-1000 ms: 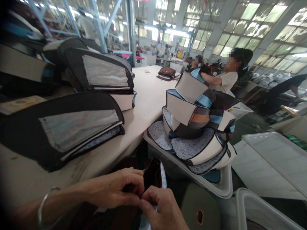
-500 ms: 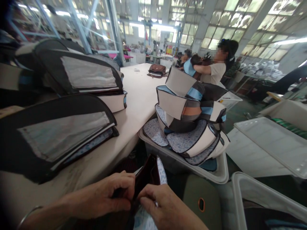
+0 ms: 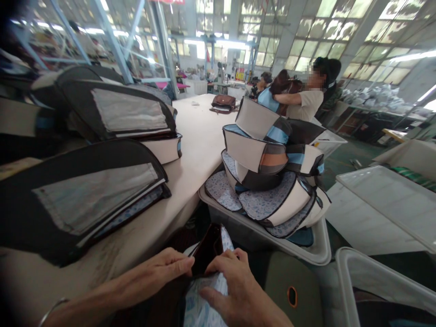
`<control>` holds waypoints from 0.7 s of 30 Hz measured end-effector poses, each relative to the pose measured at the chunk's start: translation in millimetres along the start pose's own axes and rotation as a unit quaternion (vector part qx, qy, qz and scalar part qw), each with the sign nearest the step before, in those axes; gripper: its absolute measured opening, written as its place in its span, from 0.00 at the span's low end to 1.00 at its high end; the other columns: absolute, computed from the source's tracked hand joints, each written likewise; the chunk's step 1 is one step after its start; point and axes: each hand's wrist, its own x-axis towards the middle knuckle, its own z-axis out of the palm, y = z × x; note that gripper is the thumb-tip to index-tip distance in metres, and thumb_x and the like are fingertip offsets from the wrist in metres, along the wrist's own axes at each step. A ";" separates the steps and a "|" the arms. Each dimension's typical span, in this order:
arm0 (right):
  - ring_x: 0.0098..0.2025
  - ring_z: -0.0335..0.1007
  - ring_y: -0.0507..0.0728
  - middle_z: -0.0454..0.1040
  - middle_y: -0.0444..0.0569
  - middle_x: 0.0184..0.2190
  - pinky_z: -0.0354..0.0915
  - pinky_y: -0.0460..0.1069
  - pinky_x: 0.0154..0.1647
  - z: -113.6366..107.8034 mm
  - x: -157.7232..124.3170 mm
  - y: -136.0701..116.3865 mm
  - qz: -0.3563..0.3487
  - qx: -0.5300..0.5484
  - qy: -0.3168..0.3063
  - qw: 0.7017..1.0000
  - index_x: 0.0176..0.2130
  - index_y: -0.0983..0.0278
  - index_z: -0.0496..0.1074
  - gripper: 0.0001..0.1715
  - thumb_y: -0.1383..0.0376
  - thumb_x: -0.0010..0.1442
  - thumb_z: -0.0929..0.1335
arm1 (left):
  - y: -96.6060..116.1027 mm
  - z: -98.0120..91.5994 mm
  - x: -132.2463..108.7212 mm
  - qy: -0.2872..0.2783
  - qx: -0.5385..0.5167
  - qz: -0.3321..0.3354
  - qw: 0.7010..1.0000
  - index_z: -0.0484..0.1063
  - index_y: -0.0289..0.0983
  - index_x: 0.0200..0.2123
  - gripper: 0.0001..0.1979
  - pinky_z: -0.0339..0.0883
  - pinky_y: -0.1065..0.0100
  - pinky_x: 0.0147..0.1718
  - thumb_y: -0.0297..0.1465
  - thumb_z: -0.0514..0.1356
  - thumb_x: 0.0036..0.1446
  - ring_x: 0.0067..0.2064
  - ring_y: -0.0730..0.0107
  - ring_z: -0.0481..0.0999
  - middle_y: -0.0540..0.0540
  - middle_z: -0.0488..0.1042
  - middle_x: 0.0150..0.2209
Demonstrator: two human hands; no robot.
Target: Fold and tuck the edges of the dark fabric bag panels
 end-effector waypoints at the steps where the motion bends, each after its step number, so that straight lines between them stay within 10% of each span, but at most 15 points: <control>1: 0.45 0.67 0.61 0.75 0.48 0.37 0.58 0.58 0.51 -0.2 1.1 1.3 -0.012 -0.005 0.003 1.000 0.38 0.63 0.72 0.13 0.74 0.52 0.73 | -2.3 0.4 1.1 -0.001 -0.017 -0.013 1.000 0.64 0.35 0.26 0.26 0.47 0.69 0.25 0.52 0.48 0.62 0.27 0.72 0.52 0.53 0.52 0.23; 13: 0.39 0.68 0.56 0.75 0.45 0.32 0.59 0.53 0.45 -2.2 -9.3 2.3 -0.131 0.009 0.052 0.990 0.37 0.62 0.71 0.03 0.69 0.60 0.70 | -3.5 1.2 -7.2 -0.101 -0.059 -0.016 0.993 0.57 0.36 0.20 0.26 0.39 0.69 0.19 0.49 0.56 0.59 0.22 0.77 0.46 0.56 0.48 0.20; 21: 0.26 0.67 0.54 0.73 0.46 0.24 0.60 0.51 0.33 18.5 -4.1 -1.1 -0.273 -0.202 0.165 0.926 0.33 0.64 0.67 0.11 0.78 0.57 0.61 | -1.7 7.0 -8.5 -0.078 -0.008 -0.005 0.997 0.56 0.35 0.22 0.25 0.41 0.69 0.21 0.48 0.53 0.62 0.25 0.76 0.48 0.54 0.49 0.22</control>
